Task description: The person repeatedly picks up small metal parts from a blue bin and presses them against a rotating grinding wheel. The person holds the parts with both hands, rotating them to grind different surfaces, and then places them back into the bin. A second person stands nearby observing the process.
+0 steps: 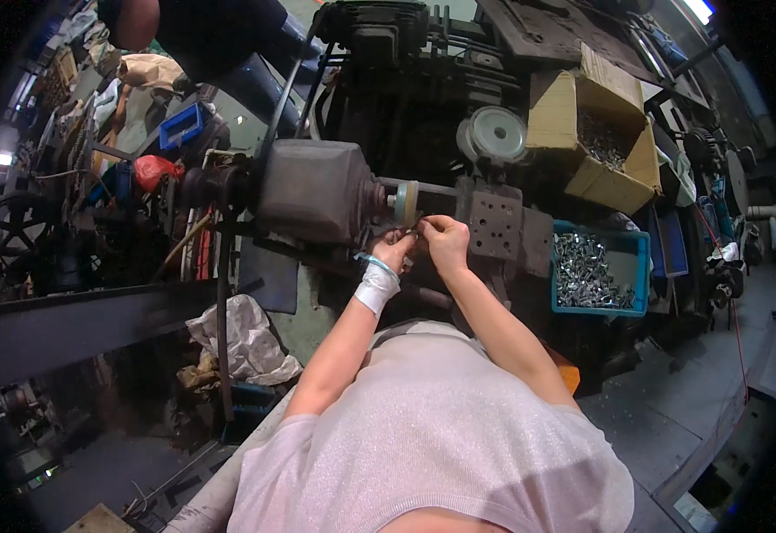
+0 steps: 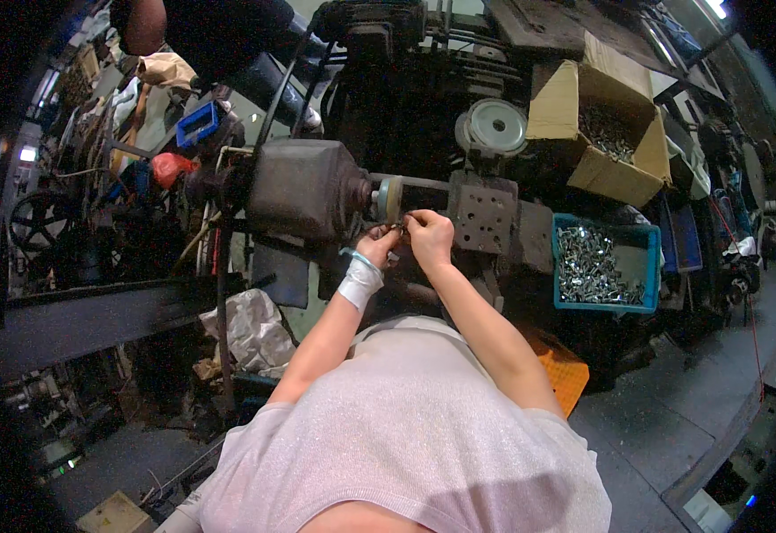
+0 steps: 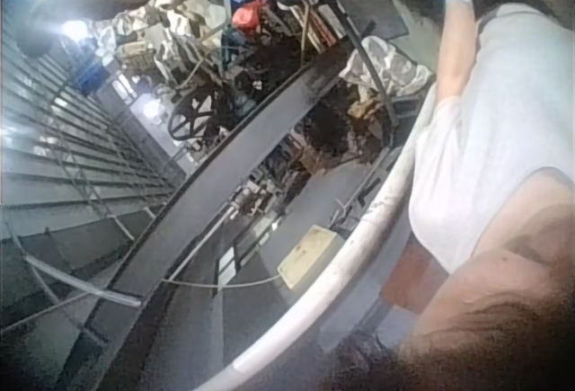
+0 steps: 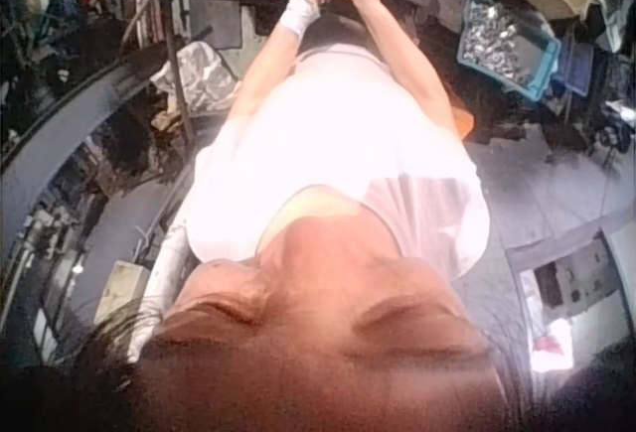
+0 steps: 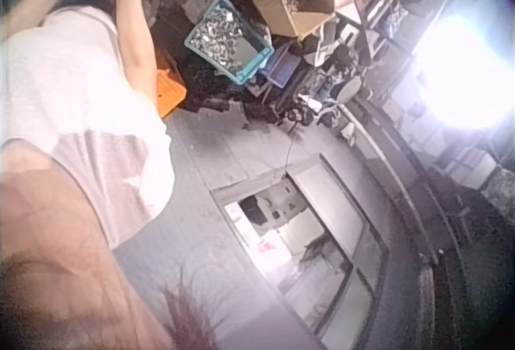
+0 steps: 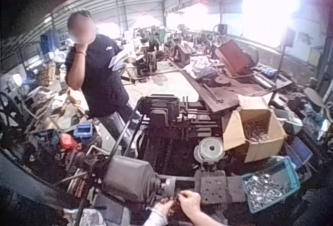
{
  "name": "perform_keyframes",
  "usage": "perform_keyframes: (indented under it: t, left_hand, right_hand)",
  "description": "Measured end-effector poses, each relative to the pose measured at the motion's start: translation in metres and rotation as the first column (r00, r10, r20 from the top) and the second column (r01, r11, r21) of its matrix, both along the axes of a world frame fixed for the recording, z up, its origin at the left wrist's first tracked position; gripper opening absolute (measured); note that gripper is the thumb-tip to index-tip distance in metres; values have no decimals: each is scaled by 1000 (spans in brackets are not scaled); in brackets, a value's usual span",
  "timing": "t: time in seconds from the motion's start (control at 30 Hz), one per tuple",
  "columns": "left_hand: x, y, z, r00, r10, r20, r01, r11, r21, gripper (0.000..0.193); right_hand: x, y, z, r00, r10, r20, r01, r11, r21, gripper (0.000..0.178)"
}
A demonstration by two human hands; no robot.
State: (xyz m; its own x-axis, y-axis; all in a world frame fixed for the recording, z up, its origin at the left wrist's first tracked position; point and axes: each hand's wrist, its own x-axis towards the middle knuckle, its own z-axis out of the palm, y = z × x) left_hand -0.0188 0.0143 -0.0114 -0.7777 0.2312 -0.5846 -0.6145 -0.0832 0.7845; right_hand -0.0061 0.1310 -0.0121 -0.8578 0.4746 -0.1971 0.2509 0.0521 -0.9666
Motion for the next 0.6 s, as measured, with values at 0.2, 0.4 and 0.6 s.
perform_keyframes:
  t: [0.2,0.4,0.6]
  left_hand:
    - [17,-13,28,979,-196,46,195,980,29,21]
    - [16,-16,20,928,-366,-67,360,930,-78,24]
    - [20,-22,34,973,-228,-38,231,964,133,30]
  right_hand:
    - [17,25,41,987,160,6,-107,685,-720,8]
    - [24,7,67,816,558,155,-546,830,-115,21]
    - [23,14,39,935,355,18,-347,921,-175,14]
